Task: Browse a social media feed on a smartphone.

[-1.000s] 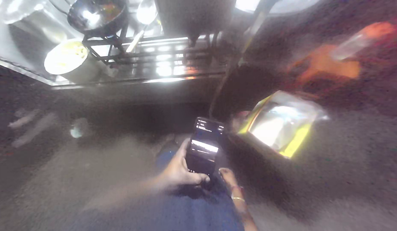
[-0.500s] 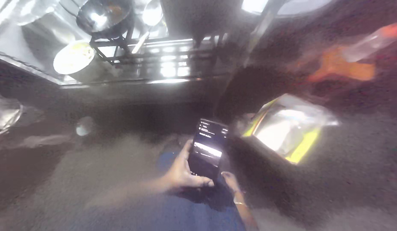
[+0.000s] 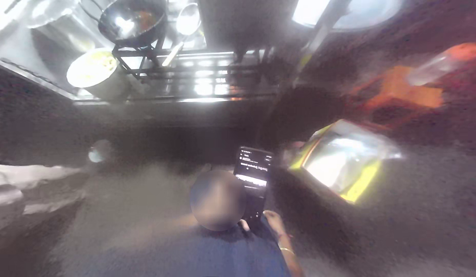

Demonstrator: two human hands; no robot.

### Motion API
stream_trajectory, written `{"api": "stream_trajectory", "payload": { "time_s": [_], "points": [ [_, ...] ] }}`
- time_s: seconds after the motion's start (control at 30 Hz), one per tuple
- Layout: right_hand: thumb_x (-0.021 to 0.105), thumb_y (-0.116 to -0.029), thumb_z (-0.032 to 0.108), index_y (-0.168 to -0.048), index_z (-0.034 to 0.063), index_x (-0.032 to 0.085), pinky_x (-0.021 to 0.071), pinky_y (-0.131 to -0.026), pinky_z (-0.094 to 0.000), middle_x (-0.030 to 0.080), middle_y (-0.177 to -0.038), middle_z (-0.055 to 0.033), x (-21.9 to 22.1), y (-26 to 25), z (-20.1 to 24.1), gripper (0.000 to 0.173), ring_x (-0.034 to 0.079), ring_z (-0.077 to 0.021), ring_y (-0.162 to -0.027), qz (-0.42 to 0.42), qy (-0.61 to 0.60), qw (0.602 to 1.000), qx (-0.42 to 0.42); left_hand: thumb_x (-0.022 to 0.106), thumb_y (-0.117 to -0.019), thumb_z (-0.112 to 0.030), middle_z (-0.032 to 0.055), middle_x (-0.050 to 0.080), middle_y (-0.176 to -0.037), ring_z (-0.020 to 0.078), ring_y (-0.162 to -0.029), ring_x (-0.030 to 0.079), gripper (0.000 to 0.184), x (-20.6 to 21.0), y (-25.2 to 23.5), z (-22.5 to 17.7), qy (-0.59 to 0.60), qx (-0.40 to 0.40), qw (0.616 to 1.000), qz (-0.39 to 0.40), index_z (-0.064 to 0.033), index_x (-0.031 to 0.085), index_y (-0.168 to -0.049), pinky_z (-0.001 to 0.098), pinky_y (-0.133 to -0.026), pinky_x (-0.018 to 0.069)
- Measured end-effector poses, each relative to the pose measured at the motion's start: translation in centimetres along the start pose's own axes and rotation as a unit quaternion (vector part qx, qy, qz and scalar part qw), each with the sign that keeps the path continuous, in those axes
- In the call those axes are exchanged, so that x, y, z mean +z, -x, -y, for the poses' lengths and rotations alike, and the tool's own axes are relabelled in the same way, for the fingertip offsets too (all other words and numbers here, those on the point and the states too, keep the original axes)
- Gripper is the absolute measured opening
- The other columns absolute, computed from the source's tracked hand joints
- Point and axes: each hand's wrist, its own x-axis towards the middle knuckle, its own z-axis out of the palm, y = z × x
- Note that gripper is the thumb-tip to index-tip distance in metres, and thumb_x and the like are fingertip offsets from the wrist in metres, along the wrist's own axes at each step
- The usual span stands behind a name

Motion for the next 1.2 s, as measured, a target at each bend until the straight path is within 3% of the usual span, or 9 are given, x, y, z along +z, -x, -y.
{"api": "stream_trajectory", "payload": {
  "time_s": [0.2, 0.27, 0.4, 0.6, 0.7, 0.8, 1.0, 1.13, 1.2],
  "points": [
    [0.059, -0.104, 0.017, -0.126, -0.0036, 0.065, 0.053, -0.096, -0.0471, 0.068, -0.118, -0.0228, 0.1, 0.2, 0.4, 0.031, 0.068, -0.0306, -0.106, 0.002, 0.006, 1.0, 0.002, 0.041, -0.1073, -0.019, 0.0018, 0.063, -0.125, 0.0146, -0.107, 0.068, 0.044, 0.4, 0.1, -0.3, -0.032, -0.033, 0.997, -0.062, -0.0088, 0.027, -0.148, 0.0346, -0.08, 0.0618],
    [0.059, -0.1039, 0.017, -0.126, -0.003, 0.066, 0.0529, -0.096, -0.047, 0.069, -0.118, -0.0227, 0.2, 0.0, 0.3, 0.03, 0.068, -0.0303, -0.105, 0.002, 0.009, 1.0, 0.003, 0.046, -0.1048, -0.022, 0.0032, 0.064, -0.124, 0.0178, -0.104, 0.069, 0.048, 0.4, 0.1, -0.1, 0.004, -0.034, 0.997, -0.065, -0.0128, 0.027, -0.148, 0.0363, -0.071, 0.063],
    [0.06, -0.1035, 0.018, -0.125, -0.0027, 0.066, 0.0541, -0.094, -0.0471, 0.069, -0.117, -0.0223, 0.3, -0.2, -0.1, 0.03, 0.068, -0.03, -0.104, 0.003, 0.008, 1.0, 0.003, 0.048, -0.089, 0.006, 0.0025, 0.062, -0.124, 0.0173, -0.103, 0.069, 0.063, 0.2, 0.3, -0.2, 0.014, -0.039, 0.998, -0.05, -0.0133, 0.027, -0.145, 0.0378, -0.072, 0.0632],
    [0.058, -0.1045, 0.019, -0.124, -0.002, 0.067, 0.0535, -0.093, -0.047, 0.069, -0.115, -0.0213, 0.2, -0.2, -0.1, 0.03, 0.068, -0.0289, -0.1, 0.004, 0.03, 1.0, 0.002, 0.046, -0.0963, 0.0, 0.0044, 0.065, -0.121, 0.019, -0.096, 0.071, 0.052, 0.2, 0.1, -0.2, 0.006, -0.058, 0.997, -0.056, -0.0147, 0.031, -0.144, 0.0379, -0.063, 0.0637],
    [0.057, -0.1049, 0.02, -0.124, -0.0013, 0.067, 0.0534, -0.093, -0.047, 0.07, -0.113, -0.0199, 0.2, -0.4, -0.4, 0.03, 0.068, -0.0281, -0.099, 0.004, 0.034, 0.999, 0.001, 0.065, -0.0885, 0.007, 0.0041, 0.057, -0.136, 0.0142, -0.117, 0.064, 0.077, -0.1, 0.2, -0.2, -0.066, -0.034, 0.997, -0.026, -0.005, 0.021, -0.151, 0.0356, -0.095, 0.0587],
    [0.058, -0.1044, 0.019, -0.122, -0.0015, 0.068, 0.0546, -0.09, -0.0476, 0.071, -0.109, -0.0198, 0.3, -0.5, -0.7, 0.029, 0.069, -0.0282, -0.094, -0.003, 0.028, 1.0, -0.004, 0.078, -0.0711, 0.016, 0.0095, 0.054, -0.141, 0.0206, -0.124, 0.061, 0.103, -0.3, 0.0, 0.1, -0.078, -0.023, 0.997, -0.013, -0.0033, 0.017, -0.152, 0.0412, -0.103, 0.0553],
    [0.06, -0.1034, 0.02, -0.123, -0.0013, 0.067, 0.055, -0.093, -0.0476, 0.07, -0.114, -0.0204, 0.2, -0.9, -0.9, 0.03, 0.069, -0.0294, -0.102, 0.001, 0.016, 1.0, 0.001, 0.071, -0.0736, 0.018, 0.0098, 0.055, -0.136, 0.025, -0.111, 0.068, 0.098, -0.2, -0.2, 0.3, -0.046, -0.028, 0.999, -0.004, -0.009, 0.017, -0.15, 0.046, -0.086, 0.0627],
    [0.06, -0.1035, 0.021, -0.124, -0.0011, 0.067, 0.0555, -0.091, -0.0484, 0.07, -0.113, -0.0207, 0.0, -1.1, -1.0, 0.031, 0.069, -0.0298, -0.1, 0.003, 0.023, 1.0, -0.005, 0.066, -0.0826, 0.009, 0.0088, 0.051, -0.143, 0.017, -0.124, 0.06, 0.09, -0.5, -0.1, 0.1, -0.087, -0.024, 0.996, -0.013, 0.0003, 0.011, -0.154, 0.039, -0.099, 0.057],
    [0.06, -0.1037, 0.02, -0.124, -0.0016, 0.067, 0.0553, -0.091, -0.0475, 0.07, -0.113, -0.0206, -0.2, -0.6, -0.4, 0.03, 0.069, -0.0293, -0.1, 0.0, 0.024, 1.0, 0.0, 0.059, -0.0852, 0.005, 0.0075, 0.053, -0.141, 0.0205, -0.118, 0.064, 0.084, -0.7, -0.1, 0.1, -0.044, -0.035, 0.998, -0.009, -0.0055, 0.011, -0.154, 0.0447, -0.09, 0.061]
  ]
}}
